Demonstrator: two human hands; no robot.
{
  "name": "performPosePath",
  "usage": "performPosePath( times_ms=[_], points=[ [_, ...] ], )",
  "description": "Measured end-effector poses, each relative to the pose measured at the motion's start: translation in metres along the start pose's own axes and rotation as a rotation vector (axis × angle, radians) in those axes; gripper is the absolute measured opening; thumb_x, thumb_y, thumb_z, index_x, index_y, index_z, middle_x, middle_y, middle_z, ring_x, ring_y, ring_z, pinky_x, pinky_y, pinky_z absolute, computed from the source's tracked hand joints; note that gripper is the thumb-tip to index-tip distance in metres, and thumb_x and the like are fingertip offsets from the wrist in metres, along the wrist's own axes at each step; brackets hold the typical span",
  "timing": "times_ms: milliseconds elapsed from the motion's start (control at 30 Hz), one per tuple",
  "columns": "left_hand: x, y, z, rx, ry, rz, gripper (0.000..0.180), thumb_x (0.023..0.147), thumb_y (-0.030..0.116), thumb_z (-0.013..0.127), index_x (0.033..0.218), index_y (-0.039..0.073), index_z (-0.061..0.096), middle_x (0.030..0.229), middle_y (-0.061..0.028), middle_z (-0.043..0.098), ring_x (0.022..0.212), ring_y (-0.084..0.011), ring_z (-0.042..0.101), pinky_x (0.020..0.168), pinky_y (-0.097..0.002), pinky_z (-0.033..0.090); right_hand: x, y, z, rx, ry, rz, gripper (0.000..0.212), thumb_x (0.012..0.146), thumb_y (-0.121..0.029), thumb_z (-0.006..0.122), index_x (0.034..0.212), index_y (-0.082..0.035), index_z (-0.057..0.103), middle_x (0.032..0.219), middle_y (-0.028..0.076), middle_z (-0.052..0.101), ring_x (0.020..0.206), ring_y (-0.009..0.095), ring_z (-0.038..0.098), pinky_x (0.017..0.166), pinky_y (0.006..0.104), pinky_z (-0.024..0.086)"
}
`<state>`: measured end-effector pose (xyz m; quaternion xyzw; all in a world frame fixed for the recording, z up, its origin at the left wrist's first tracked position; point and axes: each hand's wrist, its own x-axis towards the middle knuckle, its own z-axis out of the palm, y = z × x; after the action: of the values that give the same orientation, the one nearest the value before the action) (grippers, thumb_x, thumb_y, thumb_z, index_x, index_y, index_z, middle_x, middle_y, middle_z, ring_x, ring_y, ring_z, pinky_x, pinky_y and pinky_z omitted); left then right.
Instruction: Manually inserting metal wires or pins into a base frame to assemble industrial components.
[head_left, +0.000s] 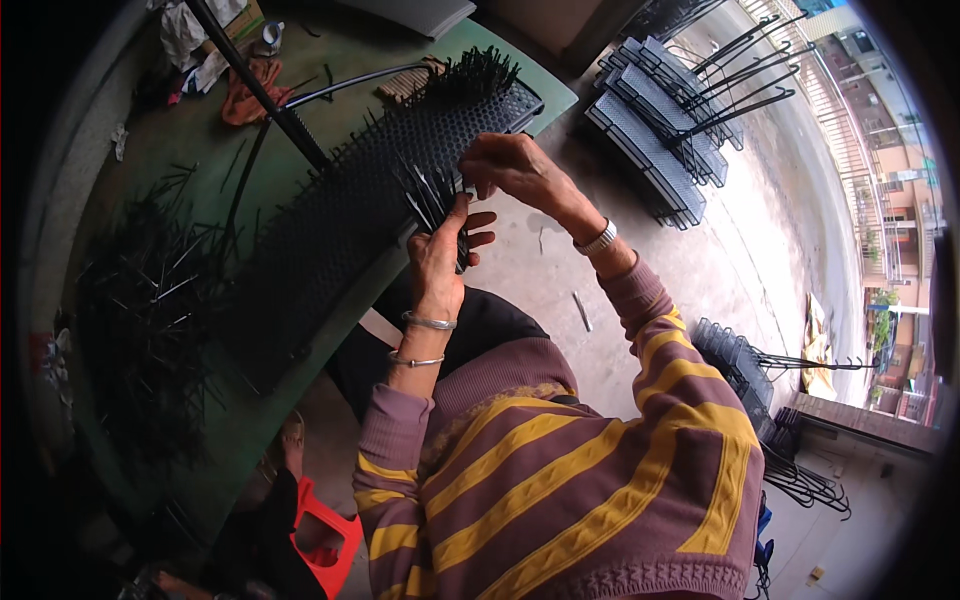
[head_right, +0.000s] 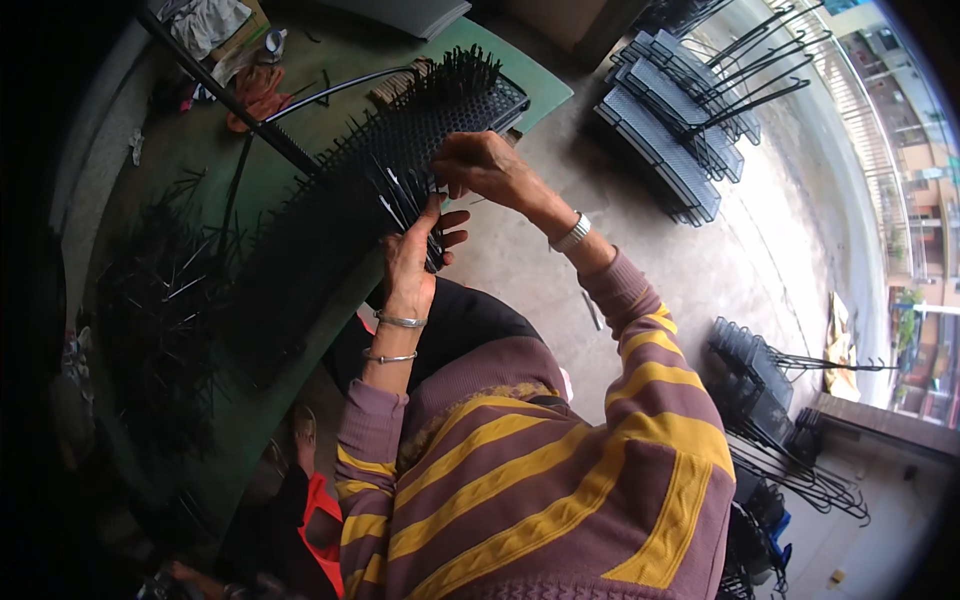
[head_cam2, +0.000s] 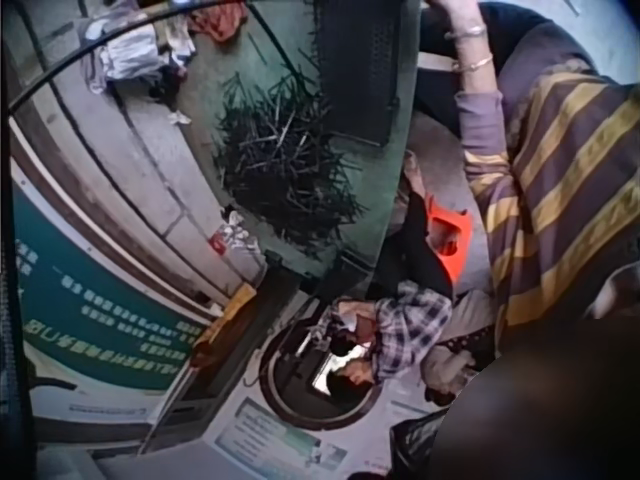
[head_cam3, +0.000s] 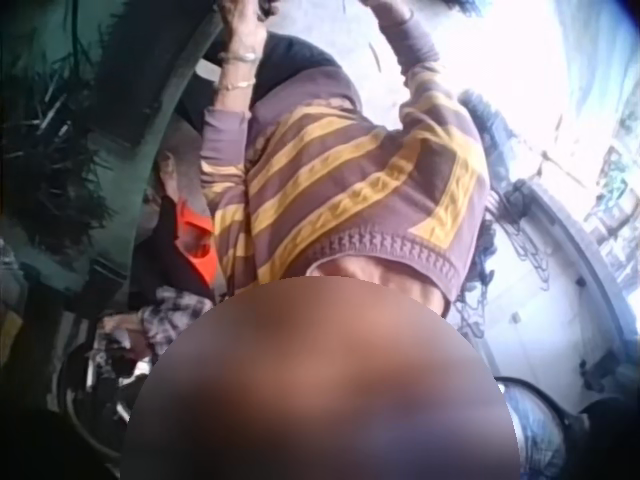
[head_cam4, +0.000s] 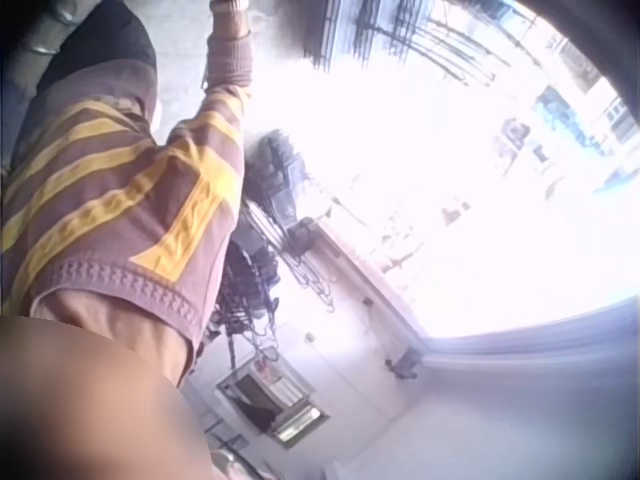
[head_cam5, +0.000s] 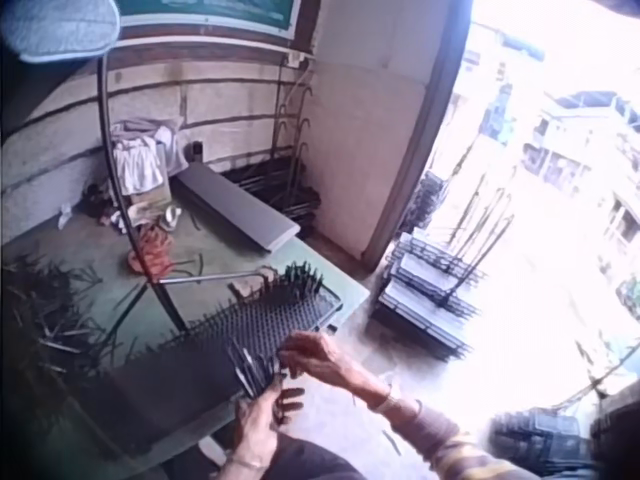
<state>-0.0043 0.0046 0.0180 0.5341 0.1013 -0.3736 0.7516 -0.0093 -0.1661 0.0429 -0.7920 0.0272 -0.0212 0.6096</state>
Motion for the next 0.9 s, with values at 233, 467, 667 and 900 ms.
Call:
performPosePath(
  times_ms=[233, 467, 667, 900],
  points=[
    [0.017, -0.011, -0.009, -0.204, 0.039, -0.11, 0.032, 0.088, 0.034, 0.068, 0.106, 0.008, 0.064, 0.091, -0.0089, 0.068, 0.074, -0.017, 0.066, 0.053, -0.0306, 0.05, 0.038, 0.012, -0.028, -0.552, 0.6, -0.412, 0.008, 0.092, -0.005, 0.057, 0.097, -0.002, 0.052, 0.078, 0.008, 0.064, 0.063, 0.014, 0.064, 0.056, 0.0264, 0.049],
    [0.015, -0.013, -0.007, -0.268, -0.001, -0.053, 0.025, 0.092, 0.029, 0.064, 0.102, 0.006, 0.064, 0.072, -0.002, 0.057, 0.055, -0.0083, 0.045, 0.049, -0.0241, 0.035, 0.068, 0.027, -0.032, -0.672, 0.761, -0.582, 0.009, 0.089, -0.002, 0.057, 0.095, -0.005, 0.051, 0.072, 0.009, 0.061, 0.058, 0.022, 0.061, 0.053, 0.0311, 0.047],
    [0.011, -0.005, -0.004, -0.275, -0.034, -0.042, 0.025, 0.092, 0.029, 0.065, 0.101, 0.006, 0.064, 0.073, -0.001, 0.057, 0.054, -0.0063, 0.043, 0.047, -0.0218, 0.033, 0.068, 0.039, -0.029, -0.816, 0.699, -0.443, 0.007, 0.087, -0.01, 0.058, 0.093, -0.008, 0.056, 0.08, 0.012, 0.06, 0.069, 0.031, 0.061, 0.06, 0.0378, 0.048],
    [0.013, -0.006, 0.0, -0.28, -0.068, 0.026, 0.025, 0.091, 0.029, 0.066, 0.101, 0.006, 0.066, 0.077, -0.0032, 0.063, 0.053, -0.0043, 0.043, 0.044, -0.0196, 0.033, 0.072, 0.021, -0.03, -0.981, 0.616, -0.327, 0.006, 0.084, -0.019, 0.061, 0.09, -0.016, 0.06, 0.086, 0.012, 0.054, 0.077, 0.032, 0.058, 0.06, 0.0418, 0.046]
  ],
)
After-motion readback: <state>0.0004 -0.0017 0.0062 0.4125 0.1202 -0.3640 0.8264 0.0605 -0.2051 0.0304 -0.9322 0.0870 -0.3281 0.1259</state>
